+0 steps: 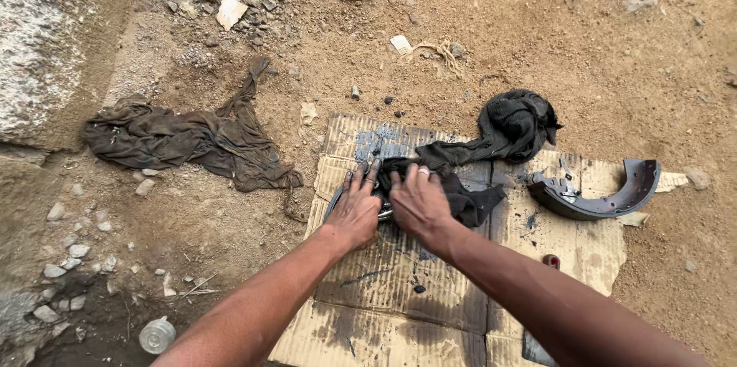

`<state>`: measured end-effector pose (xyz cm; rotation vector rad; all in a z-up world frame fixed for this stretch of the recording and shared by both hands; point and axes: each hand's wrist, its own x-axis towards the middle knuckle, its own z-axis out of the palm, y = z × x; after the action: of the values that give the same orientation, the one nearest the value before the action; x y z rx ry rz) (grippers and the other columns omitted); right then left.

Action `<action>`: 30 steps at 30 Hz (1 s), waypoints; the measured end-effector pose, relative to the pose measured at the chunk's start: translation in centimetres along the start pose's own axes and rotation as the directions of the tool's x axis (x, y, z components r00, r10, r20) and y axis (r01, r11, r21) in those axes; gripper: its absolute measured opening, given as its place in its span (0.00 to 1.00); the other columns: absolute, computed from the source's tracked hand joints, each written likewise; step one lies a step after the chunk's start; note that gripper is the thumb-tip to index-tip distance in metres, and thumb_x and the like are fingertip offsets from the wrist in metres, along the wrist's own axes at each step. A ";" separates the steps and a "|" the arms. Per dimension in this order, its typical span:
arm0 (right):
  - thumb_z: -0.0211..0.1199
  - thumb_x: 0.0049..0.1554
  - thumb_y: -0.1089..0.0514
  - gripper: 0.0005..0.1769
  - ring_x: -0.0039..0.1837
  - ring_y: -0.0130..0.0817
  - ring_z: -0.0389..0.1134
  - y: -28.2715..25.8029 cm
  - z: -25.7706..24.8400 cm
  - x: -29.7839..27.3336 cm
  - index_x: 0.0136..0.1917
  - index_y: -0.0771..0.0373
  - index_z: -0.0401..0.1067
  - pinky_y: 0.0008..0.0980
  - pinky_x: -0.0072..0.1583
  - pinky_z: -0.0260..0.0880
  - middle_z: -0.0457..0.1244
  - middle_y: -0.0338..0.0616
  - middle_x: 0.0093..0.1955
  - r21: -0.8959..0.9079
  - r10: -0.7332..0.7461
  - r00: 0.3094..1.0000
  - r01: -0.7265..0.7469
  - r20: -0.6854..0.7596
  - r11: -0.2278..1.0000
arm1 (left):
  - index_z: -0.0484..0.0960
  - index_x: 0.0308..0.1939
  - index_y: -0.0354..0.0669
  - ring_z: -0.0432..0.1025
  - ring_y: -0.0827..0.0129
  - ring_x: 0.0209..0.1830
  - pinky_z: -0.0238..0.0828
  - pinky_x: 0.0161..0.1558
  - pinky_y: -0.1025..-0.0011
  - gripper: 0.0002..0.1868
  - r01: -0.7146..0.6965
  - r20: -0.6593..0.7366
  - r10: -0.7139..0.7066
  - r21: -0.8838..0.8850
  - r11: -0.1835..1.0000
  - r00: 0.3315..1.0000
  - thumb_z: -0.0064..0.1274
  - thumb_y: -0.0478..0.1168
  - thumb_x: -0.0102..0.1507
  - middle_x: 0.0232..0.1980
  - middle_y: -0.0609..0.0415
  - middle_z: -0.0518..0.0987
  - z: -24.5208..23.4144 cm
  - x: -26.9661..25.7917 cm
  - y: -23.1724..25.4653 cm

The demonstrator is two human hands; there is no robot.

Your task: The person cleans various brake shoe components by hand using a dark cloth.

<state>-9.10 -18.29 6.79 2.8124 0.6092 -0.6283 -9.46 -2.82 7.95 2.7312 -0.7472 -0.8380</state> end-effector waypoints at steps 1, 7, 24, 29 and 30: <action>0.38 0.71 0.58 0.26 0.48 0.43 0.66 -0.5 0.2 0.1 0.72 0.80 0.62 0.41 0.46 0.74 0.64 0.58 0.51 -0.062 0.020 0.998 -0.017 0.056 0.998 | 0.74 0.28 0.37 0.27 0.37 0.83 0.26 0.80 0.50 0.07 0.027 0.021 -0.027 -0.035 0.999 0.999 0.58 0.31 0.56 0.83 0.34 0.32 0.0 -0.2 0.0; 0.44 0.67 0.56 0.22 0.27 0.26 0.55 3.4 -0.1 -1.1 0.40 0.64 0.75 0.31 0.29 0.62 0.60 0.45 0.31 0.148 0.176 0.964 -0.207 0.200 0.967 | 0.70 0.23 0.40 0.27 0.37 0.84 0.23 0.80 0.50 0.10 0.035 -0.027 -0.035 0.014 0.999 0.999 0.50 0.21 0.52 0.84 0.34 0.32 0.8 0.0 -0.2; 0.46 0.61 0.54 0.22 0.47 0.50 0.67 1.8 -3.2 -1.7 0.66 0.57 0.70 0.47 0.44 0.72 0.64 0.61 0.47 0.199 0.082 0.996 -0.084 0.020 0.976 | 0.78 0.27 0.35 0.33 0.37 0.83 0.33 0.80 0.48 0.06 -0.003 -0.029 0.004 0.034 0.999 1.000 0.47 0.28 0.58 0.83 0.33 0.38 0.8 0.3 0.0; 0.44 0.60 0.58 0.22 0.26 0.37 0.61 3.8 -0.4 -2.1 0.63 0.60 0.72 0.43 0.31 0.66 0.59 0.46 0.25 0.301 0.165 0.986 -0.150 -0.027 0.942 | 0.76 0.24 0.37 0.29 0.38 0.84 0.32 0.80 0.48 0.08 0.031 -0.031 -0.030 0.017 0.999 0.999 0.45 0.25 0.56 0.83 0.37 0.35 0.8 0.0 -0.1; 0.43 0.61 0.59 0.20 0.26 0.31 0.54 4.4 0.2 -2.2 0.56 0.60 0.75 0.38 0.30 0.59 0.58 0.40 0.26 0.231 0.189 0.981 -0.195 0.051 0.953 | 0.76 0.24 0.37 0.29 0.38 0.84 0.32 0.80 0.48 0.08 0.029 -0.034 -0.028 0.017 0.999 0.999 0.45 0.25 0.56 0.83 0.37 0.35 1.0 0.1 -0.2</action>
<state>-9.04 -23.07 8.00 3.0248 0.2641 -0.7444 -9.81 -2.75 7.04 2.7709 -0.7140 -0.7934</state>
